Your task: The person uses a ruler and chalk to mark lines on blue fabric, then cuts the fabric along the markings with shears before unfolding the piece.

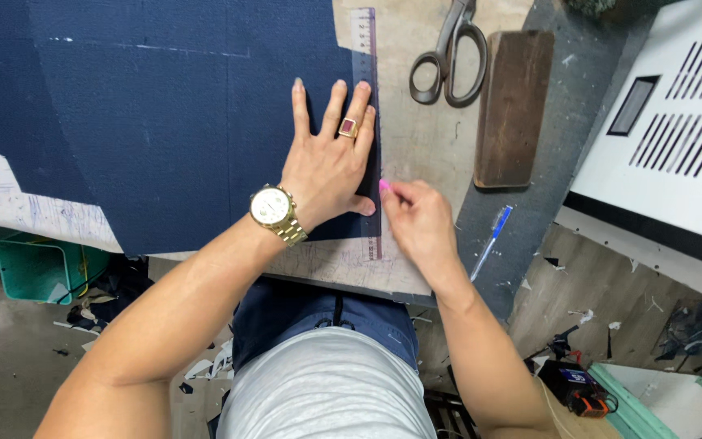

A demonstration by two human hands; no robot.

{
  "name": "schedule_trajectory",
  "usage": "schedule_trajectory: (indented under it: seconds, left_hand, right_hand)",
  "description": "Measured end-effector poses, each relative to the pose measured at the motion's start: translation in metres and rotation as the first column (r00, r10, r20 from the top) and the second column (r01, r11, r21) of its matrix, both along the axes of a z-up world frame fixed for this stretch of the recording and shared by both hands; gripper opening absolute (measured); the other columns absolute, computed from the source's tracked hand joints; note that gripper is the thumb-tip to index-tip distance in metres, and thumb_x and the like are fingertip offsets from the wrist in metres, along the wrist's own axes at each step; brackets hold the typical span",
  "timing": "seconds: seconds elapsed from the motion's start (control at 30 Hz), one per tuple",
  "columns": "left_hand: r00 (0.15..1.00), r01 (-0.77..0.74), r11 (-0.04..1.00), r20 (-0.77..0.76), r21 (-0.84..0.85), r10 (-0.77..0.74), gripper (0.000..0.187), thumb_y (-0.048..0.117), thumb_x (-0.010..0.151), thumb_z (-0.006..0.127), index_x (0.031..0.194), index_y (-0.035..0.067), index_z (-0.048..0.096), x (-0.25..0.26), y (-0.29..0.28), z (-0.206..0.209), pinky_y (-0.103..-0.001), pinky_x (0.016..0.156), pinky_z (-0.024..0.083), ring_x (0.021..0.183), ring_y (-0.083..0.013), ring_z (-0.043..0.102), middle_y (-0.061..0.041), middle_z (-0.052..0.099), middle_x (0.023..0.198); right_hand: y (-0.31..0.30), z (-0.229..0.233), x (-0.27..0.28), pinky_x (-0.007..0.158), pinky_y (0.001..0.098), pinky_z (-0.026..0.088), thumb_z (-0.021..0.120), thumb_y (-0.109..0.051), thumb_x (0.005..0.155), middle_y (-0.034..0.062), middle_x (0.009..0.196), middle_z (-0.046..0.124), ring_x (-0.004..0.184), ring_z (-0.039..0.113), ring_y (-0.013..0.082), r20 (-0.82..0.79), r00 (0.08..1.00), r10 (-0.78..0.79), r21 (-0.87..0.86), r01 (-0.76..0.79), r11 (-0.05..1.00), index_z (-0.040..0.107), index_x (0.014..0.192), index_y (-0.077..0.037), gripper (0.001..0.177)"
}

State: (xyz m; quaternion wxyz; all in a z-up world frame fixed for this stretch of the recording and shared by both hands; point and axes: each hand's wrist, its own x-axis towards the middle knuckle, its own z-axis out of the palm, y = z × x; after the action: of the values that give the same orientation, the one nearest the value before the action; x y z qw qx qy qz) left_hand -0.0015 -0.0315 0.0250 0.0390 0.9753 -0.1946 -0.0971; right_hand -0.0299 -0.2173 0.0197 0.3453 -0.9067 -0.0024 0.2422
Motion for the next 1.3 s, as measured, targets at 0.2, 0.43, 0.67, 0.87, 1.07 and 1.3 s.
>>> schedule_trajectory:
  seconds: [0.2, 0.43, 0.67, 0.87, 1.07, 1.3]
  left_hand:
    - [1.0, 0.008, 1.0, -0.011, -0.011, -0.008, 0.144, 0.087, 0.049, 0.075, 0.155, -0.004, 0.043, 0.0, 0.0, 0.0, -0.083, 0.112, 0.006, 0.154, -0.0455, 0.023, -0.024, 0.025, 0.169]
    - [1.0, -0.005, 1.0, 0.005, 0.002, 0.005, 0.143, 0.09, 0.052, 0.071, 0.157, -0.003, 0.04, -0.004, -0.006, 0.005, -0.084, 0.111, 0.003, 0.155, -0.0437, 0.023, -0.022, 0.025, 0.17]
    - [0.998, 0.013, 0.995, -0.061, -0.103, -0.02, 0.12, 0.073, 0.062, 0.077, 0.154, 0.006, 0.038, -0.075, -0.07, 0.011, -0.083, 0.113, 0.011, 0.153, -0.0387, 0.026, -0.019, 0.03, 0.166]
    - [0.983, -0.011, 0.849, 0.15, -0.529, 0.106, 0.035, 0.024, 0.09, 0.069, 0.123, 0.012, 0.061, -0.121, -0.05, 0.017, -0.067, 0.114, 0.031, 0.135, -0.035, 0.053, -0.019, 0.056, 0.142]
    - [0.879, -0.16, 0.826, 0.302, -0.54, 0.368, 0.021, 0.007, 0.096, 0.066, 0.116, 0.003, 0.069, -0.144, 0.003, -0.008, -0.06, 0.114, 0.039, 0.126, -0.0416, 0.061, -0.024, 0.063, 0.133]
    - [0.834, -0.177, 0.857, 0.389, -0.483, 0.391, 0.023, 0.02, 0.095, 0.071, 0.117, 0.014, 0.072, -0.148, 0.005, -0.041, -0.053, 0.117, 0.035, 0.133, -0.0334, 0.058, -0.015, 0.065, 0.136]
  right_hand:
    - [-0.018, 0.013, -0.056, 0.063, 0.0411, 0.044, 0.063, -0.027, 0.1, 0.0081, 0.071, 0.064, 0.056, 0.054, 0.0214, -0.1, 0.994, 0.036, -0.001, -0.036, 0.999, 0.08, 0.093, -0.01, 0.025]
    - [-0.066, 0.03, -0.082, 0.085, 0.0297, 0.064, 0.061, -0.022, 0.099, 0.0101, 0.11, 0.075, 0.085, 0.075, 0.0171, -0.27, 0.963, 0.021, -0.006, -0.023, 1.0, 0.074, 0.122, -0.009, 0.029]
    - [-0.062, 0.034, 0.016, 0.078, 0.0494, 0.048, 0.054, -0.012, 0.105, 0.0167, 0.097, 0.059, 0.09, 0.06, 0.0375, 0.423, 0.892, 0.16, -0.172, -0.094, 0.981, 0.062, 0.111, -0.001, 0.015]
    - [0.006, -0.023, 0.13, 0.096, 0.0526, 0.052, 0.062, 0.009, 0.089, 0.0309, 0.126, 0.053, 0.116, 0.049, 0.0459, 0.562, 0.742, 0.365, -0.411, -0.132, 0.902, 0.063, 0.125, 0.005, 0.036]
    - [0.01, -0.003, 0.149, 0.067, 0.0424, 0.044, 0.065, 0.0, 0.088, 0.0147, 0.09, 0.061, 0.079, 0.053, 0.0285, 0.474, 0.863, 0.178, -0.181, -0.102, 0.978, 0.062, 0.101, -0.001, 0.014]
    - [-0.024, 0.078, 0.048, 0.037, 0.0296, 0.046, 0.074, -0.012, 0.089, 0.0115, 0.05, 0.054, 0.038, 0.06, 0.0212, -0.277, 0.923, -0.265, 0.54, 0.378, 0.752, 0.065, 0.085, -0.003, 0.013]
